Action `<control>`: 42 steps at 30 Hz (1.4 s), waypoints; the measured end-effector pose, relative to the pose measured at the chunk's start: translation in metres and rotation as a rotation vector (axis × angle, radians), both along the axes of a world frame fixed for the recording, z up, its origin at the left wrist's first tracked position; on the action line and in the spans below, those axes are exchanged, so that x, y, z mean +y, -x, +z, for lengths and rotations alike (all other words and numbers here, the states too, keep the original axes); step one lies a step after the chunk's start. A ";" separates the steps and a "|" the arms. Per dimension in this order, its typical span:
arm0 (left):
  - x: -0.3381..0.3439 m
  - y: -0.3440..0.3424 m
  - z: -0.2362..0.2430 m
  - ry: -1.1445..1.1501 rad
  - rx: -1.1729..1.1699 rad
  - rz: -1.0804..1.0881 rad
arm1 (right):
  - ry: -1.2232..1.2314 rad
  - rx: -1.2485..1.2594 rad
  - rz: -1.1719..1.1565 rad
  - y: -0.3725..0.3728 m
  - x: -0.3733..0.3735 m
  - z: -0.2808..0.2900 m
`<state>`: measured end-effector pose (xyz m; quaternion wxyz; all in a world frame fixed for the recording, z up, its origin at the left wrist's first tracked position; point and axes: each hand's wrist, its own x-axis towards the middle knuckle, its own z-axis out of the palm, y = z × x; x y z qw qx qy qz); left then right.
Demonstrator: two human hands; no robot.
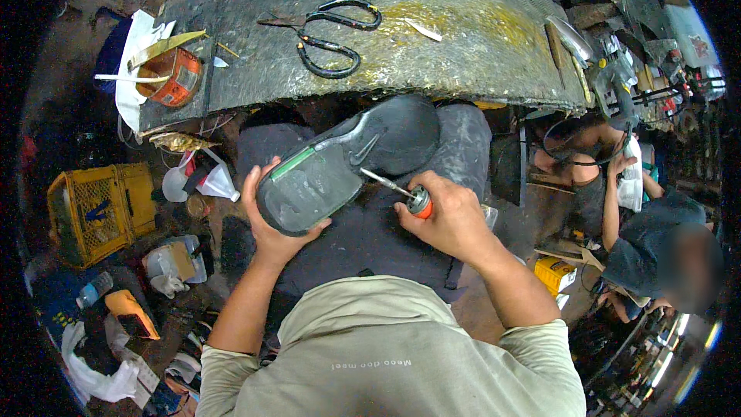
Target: The person applies a dark substance to the sole of a black and green sneaker using a brush, then uses a small tool to scrape or smooth the sole. They work on the shoe while seated, turning it to access different areas of the sole.
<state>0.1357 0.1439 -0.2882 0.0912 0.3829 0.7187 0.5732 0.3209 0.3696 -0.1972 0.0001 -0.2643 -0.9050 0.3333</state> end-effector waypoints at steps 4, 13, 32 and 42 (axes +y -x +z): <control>-0.003 0.002 0.008 0.084 0.031 0.053 | 0.023 0.047 -0.091 -0.004 0.004 -0.002; -0.007 0.007 0.007 0.169 -0.009 0.182 | 0.080 0.050 -0.168 -0.015 0.008 0.003; -0.001 0.005 0.010 0.096 -0.099 0.176 | 0.067 0.048 -0.141 -0.018 0.003 0.001; -0.004 0.022 0.014 -0.030 -0.141 0.083 | 0.047 0.014 -0.126 -0.017 -0.005 0.012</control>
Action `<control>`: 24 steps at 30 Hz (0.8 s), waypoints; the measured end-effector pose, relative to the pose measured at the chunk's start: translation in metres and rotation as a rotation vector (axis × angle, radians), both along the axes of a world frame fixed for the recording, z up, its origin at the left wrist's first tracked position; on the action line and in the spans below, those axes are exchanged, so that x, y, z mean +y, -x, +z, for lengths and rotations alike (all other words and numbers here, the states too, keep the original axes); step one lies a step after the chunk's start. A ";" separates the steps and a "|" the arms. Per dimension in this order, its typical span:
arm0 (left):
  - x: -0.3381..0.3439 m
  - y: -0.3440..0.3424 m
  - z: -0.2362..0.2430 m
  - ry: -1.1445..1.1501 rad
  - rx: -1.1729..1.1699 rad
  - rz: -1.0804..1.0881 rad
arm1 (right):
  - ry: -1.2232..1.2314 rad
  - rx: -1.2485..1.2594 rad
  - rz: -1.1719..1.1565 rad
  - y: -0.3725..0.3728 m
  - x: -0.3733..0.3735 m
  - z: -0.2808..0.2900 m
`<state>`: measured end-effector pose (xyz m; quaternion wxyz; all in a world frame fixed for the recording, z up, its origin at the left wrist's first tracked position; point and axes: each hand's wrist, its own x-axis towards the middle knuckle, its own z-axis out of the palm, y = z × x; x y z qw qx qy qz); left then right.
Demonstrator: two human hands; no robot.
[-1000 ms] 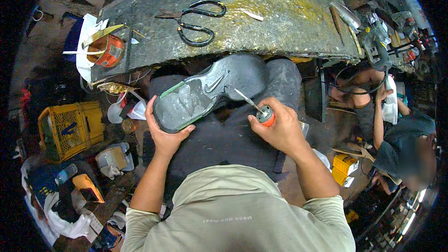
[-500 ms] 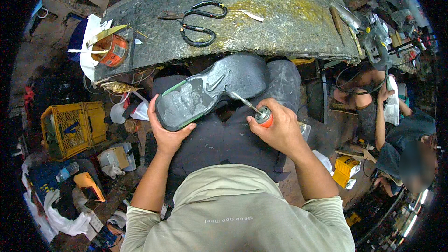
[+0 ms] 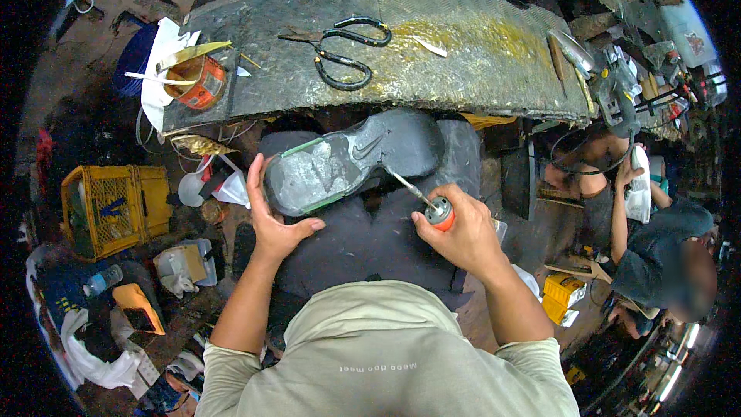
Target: The person applies a dark substance to the sole of a black and green sneaker using a brush, then uses a small tool to scrape or smooth the sole. They work on the shoe while seated, turning it to access different areas of the sole.
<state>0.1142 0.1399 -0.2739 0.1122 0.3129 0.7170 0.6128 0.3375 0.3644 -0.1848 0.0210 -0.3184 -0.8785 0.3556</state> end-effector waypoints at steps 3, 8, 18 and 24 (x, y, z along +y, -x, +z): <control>0.009 0.006 0.026 -0.142 0.247 0.019 | -0.014 0.023 0.020 0.002 -0.002 0.005; 0.023 0.001 0.097 0.200 0.747 -0.233 | -0.042 -0.006 0.151 0.005 -0.009 0.027; 0.054 0.002 0.096 0.047 0.606 -0.655 | -0.098 0.030 0.338 -0.002 -0.013 0.044; 0.045 0.019 0.106 0.077 0.613 -0.634 | -0.079 -0.046 0.268 -0.009 -0.006 0.042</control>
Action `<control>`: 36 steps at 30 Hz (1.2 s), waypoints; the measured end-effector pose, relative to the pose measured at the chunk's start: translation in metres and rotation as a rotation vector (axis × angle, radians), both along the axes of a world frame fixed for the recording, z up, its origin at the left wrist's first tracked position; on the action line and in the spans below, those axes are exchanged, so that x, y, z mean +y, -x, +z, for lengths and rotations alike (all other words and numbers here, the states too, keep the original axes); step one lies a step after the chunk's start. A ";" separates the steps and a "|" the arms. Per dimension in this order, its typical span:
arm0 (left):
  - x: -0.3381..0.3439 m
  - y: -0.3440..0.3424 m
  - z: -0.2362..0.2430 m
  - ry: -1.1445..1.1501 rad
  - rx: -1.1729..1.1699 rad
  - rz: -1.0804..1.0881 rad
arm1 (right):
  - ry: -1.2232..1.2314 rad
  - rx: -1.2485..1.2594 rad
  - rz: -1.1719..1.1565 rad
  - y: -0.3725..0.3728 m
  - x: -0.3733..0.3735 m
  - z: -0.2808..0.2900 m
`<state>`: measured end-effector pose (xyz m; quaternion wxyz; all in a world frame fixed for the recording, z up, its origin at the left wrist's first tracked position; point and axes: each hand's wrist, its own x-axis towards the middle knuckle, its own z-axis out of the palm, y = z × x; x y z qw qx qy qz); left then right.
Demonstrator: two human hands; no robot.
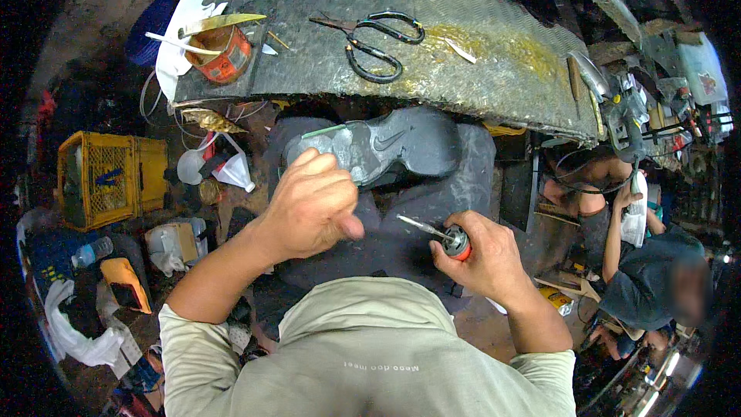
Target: The person applies a dark substance to the sole of a black and green sneaker using a brush, then uses a small tool to scrape or smooth the sole. They work on the shoe while seated, turning it to access different areas of the sole.
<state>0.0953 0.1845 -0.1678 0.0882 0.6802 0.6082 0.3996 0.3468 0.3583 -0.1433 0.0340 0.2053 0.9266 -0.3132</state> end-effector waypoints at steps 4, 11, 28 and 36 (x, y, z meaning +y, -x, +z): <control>0.011 -0.025 -0.007 0.102 0.091 -0.051 | 0.029 0.010 0.035 0.003 -0.003 0.002; 0.007 -0.030 -0.014 0.071 -0.152 -0.121 | 0.007 0.025 0.082 0.003 -0.006 0.006; -0.101 0.054 -0.102 0.238 -0.654 1.035 | 0.076 -0.020 -0.097 -0.001 0.000 -0.009; -0.136 0.032 -0.149 0.471 -0.958 0.689 | -0.014 -0.016 -0.114 0.000 0.012 -0.024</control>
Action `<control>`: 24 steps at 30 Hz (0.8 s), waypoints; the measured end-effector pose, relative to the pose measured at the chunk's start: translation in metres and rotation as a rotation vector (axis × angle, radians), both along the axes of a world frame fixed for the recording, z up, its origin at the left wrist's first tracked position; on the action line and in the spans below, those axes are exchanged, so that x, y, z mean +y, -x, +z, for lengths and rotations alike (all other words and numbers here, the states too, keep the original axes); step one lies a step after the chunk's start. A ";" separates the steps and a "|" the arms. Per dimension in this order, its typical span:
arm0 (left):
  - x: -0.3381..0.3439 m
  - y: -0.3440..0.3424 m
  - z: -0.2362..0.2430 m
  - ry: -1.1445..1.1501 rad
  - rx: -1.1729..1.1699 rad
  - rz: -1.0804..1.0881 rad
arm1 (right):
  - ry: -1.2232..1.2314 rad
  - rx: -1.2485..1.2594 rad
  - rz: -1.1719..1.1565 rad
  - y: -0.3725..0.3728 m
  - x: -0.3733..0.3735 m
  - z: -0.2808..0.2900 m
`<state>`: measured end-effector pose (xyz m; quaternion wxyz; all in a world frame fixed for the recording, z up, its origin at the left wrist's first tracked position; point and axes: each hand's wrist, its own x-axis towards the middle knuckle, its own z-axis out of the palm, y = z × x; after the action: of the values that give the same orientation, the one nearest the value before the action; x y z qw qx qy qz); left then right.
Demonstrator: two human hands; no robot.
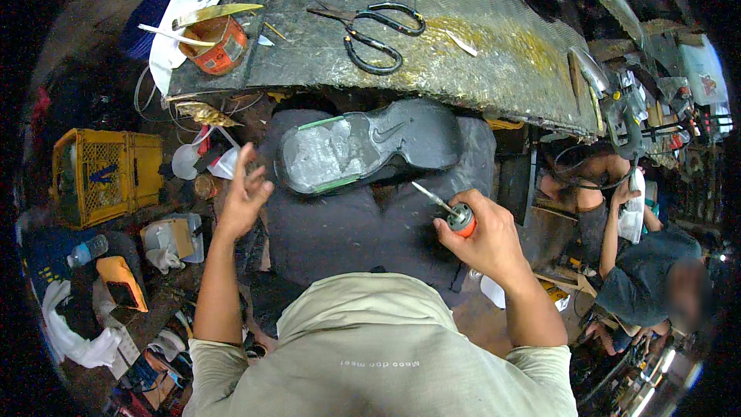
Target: The person applies a dark substance to the sole of a black and green sneaker using a brush, then uses a small tool to scrape or smooth the sole. They work on the shoe while seated, turning it to access different areas of the sole.
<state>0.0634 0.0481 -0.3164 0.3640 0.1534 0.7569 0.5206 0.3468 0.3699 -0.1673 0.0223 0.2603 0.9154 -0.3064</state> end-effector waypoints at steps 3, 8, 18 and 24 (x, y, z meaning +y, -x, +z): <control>0.015 -0.012 0.016 0.271 0.258 -0.427 | -0.034 0.018 0.029 0.006 0.005 -0.002; 0.055 -0.020 0.047 -0.189 0.341 -0.199 | -0.124 0.082 0.106 0.023 0.023 0.001; 0.104 -0.042 0.025 -0.398 0.385 0.127 | -0.362 0.023 0.333 0.076 0.076 0.000; 0.100 -0.041 0.024 -0.343 0.490 0.122 | -0.365 -0.061 0.471 0.098 0.082 -0.003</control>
<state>0.1041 0.1483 -0.2925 0.1075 0.2879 0.7309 0.6094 0.2487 0.4518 -0.1700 0.0733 0.0495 0.9894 -0.1151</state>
